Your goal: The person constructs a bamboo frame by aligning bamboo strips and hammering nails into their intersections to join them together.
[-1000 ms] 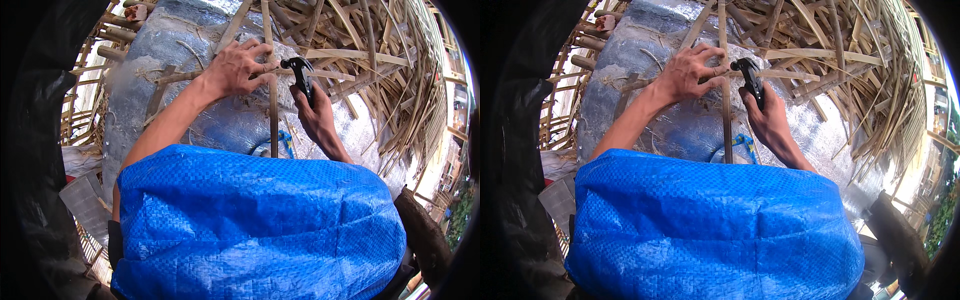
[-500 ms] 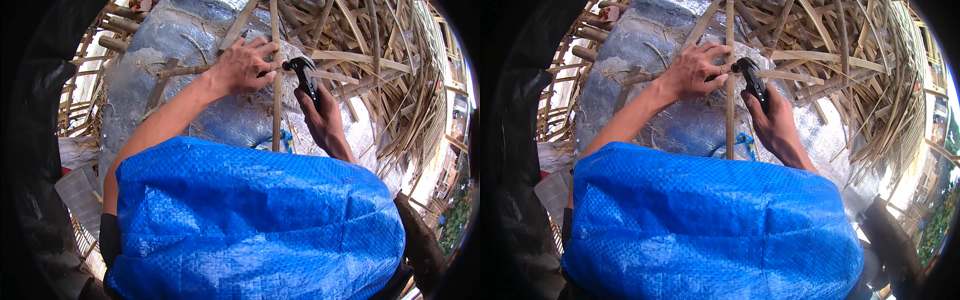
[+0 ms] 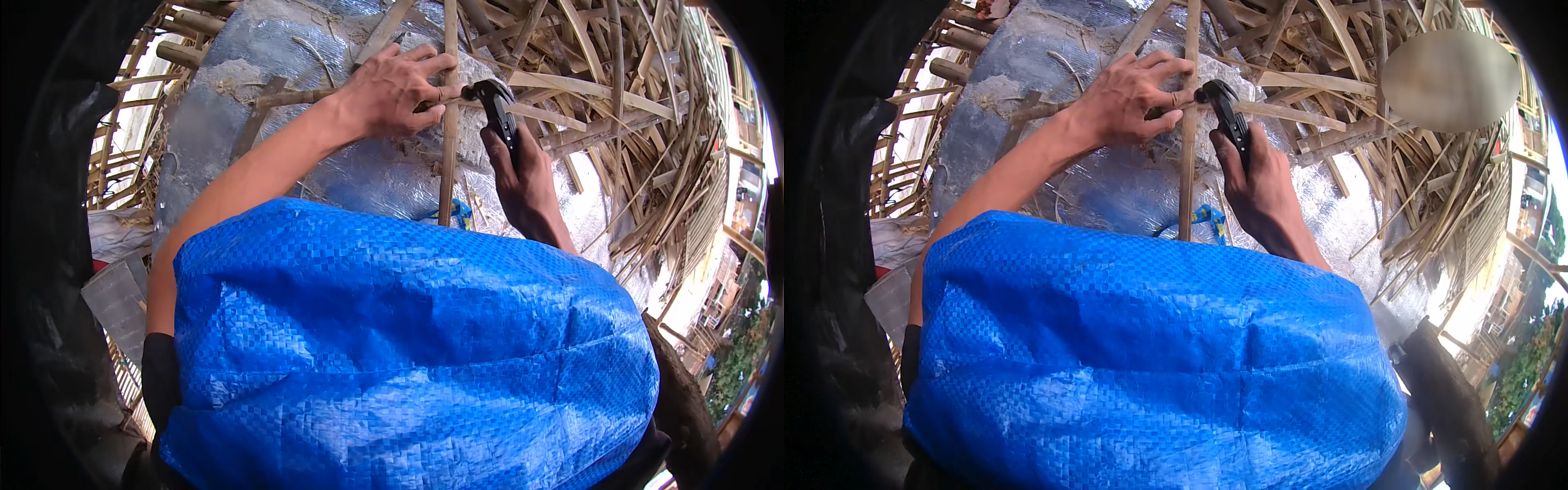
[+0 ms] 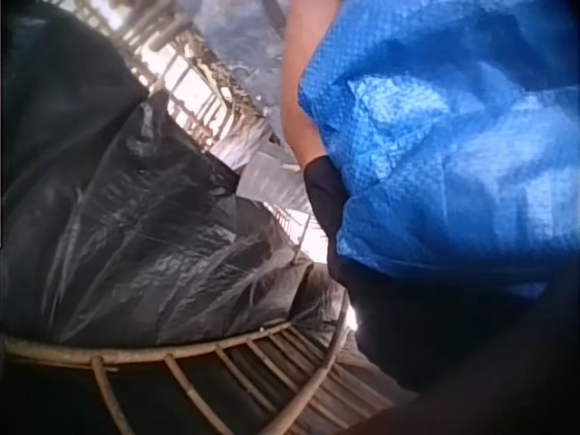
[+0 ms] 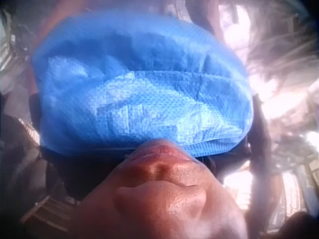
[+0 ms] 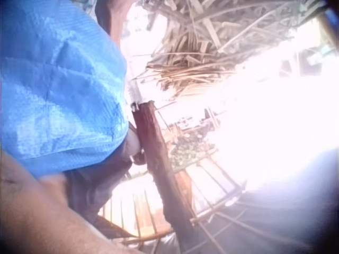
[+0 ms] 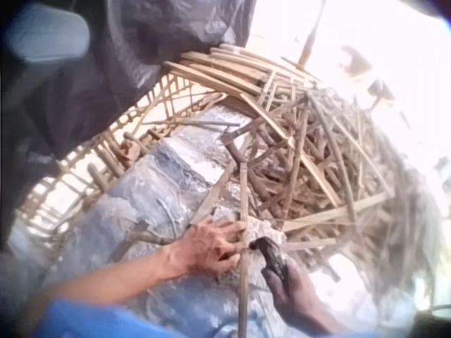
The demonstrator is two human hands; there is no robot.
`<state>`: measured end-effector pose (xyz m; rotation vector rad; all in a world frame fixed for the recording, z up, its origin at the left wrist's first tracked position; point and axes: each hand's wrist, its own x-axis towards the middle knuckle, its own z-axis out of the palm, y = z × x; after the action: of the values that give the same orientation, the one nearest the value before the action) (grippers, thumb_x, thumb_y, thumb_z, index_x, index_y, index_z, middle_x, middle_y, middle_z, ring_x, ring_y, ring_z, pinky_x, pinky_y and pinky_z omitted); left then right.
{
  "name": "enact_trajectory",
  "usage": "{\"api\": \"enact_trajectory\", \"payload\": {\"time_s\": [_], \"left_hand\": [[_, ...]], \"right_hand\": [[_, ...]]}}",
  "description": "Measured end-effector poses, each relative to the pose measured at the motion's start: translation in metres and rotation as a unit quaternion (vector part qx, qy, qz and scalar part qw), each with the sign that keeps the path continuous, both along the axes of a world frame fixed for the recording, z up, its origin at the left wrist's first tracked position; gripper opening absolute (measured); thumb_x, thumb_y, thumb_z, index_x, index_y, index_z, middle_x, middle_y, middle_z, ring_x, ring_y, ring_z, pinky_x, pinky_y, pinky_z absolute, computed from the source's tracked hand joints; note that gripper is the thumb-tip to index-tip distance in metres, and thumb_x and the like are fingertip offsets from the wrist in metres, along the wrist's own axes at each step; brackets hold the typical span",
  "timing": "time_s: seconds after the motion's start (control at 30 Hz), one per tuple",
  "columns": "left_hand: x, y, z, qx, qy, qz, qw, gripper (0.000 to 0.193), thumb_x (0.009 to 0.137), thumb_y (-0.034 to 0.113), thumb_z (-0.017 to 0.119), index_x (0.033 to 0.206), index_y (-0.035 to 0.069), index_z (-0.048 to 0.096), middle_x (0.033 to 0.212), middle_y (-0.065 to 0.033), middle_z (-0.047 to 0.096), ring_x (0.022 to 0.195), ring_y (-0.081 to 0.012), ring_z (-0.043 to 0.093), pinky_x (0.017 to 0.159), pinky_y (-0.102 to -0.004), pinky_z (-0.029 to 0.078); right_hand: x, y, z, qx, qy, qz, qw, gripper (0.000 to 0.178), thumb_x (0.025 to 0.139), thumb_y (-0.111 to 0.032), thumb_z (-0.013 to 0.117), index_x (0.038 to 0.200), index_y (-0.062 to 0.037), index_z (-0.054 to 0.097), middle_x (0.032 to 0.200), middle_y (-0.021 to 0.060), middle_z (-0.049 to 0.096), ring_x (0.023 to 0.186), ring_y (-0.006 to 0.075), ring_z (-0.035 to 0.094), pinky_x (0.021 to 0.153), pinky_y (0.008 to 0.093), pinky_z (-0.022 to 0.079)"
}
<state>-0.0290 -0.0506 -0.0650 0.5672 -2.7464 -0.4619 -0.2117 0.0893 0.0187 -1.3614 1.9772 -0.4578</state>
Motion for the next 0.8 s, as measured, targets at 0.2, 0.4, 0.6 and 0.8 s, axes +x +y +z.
{"api": "enact_trajectory", "payload": {"time_s": [0.2, 0.4, 0.6, 0.8], "left_hand": [[0.001, 0.002, -0.001, -0.029, 0.040, 0.020, 0.999, 0.033, 0.084, 0.033, 0.061, 0.113, 0.021, 0.071, 0.128, -0.0046, 0.055, 0.118, -0.0219, 0.052, 0.095, -0.0459, 0.047], [0.010, 0.003, -0.009, -0.031, 0.016, 0.023, 0.999, 0.035, 0.085, 0.040, 0.062, 0.114, 0.022, 0.071, 0.128, -0.0055, 0.056, 0.121, -0.0229, 0.050, 0.098, -0.0462, 0.044], [0.009, 0.001, -0.003, -0.032, 0.014, 0.012, 0.999, 0.042, 0.084, 0.052, 0.064, 0.110, 0.020, 0.073, 0.127, -0.0064, 0.057, 0.123, -0.0248, 0.048, 0.099, -0.0462, 0.043], [0.001, 0.005, -0.004, -0.038, 0.013, 0.004, 0.999, 0.043, 0.088, 0.056, 0.057, 0.110, 0.023, 0.073, 0.126, -0.0060, 0.056, 0.123, -0.0247, 0.048, 0.100, -0.0471, 0.043]], "right_hand": [[-0.002, 0.012, 0.003, -0.179, -0.141, -0.043, 0.973, 0.022, 0.098, -0.023, 0.055, 0.102, -0.0017, 0.051, 0.065, 0.0128, 0.059, 0.054, 0.0202, 0.055, 0.051, 0.0358, 0.041], [0.012, 0.009, -0.011, -0.261, -0.296, -0.106, 0.913, 0.024, 0.103, -0.028, 0.044, 0.096, -0.0060, 0.049, 0.061, -0.0043, 0.041, 0.045, 0.0005, 0.036, 0.037, 0.0171, 0.022], [0.010, 0.008, -0.013, -0.150, -0.167, -0.081, 0.971, 0.020, 0.096, -0.017, 0.054, 0.104, 0.0012, 0.054, 0.067, 0.0162, 0.059, 0.057, 0.0238, 0.056, 0.056, 0.0380, 0.044], [0.000, 0.012, -0.015, -0.064, -0.099, -0.060, 0.991, 0.022, 0.097, -0.019, 0.053, 0.110, -0.0017, 0.055, 0.068, 0.0104, 0.057, 0.059, 0.0151, 0.053, 0.054, 0.0308, 0.042]]}}
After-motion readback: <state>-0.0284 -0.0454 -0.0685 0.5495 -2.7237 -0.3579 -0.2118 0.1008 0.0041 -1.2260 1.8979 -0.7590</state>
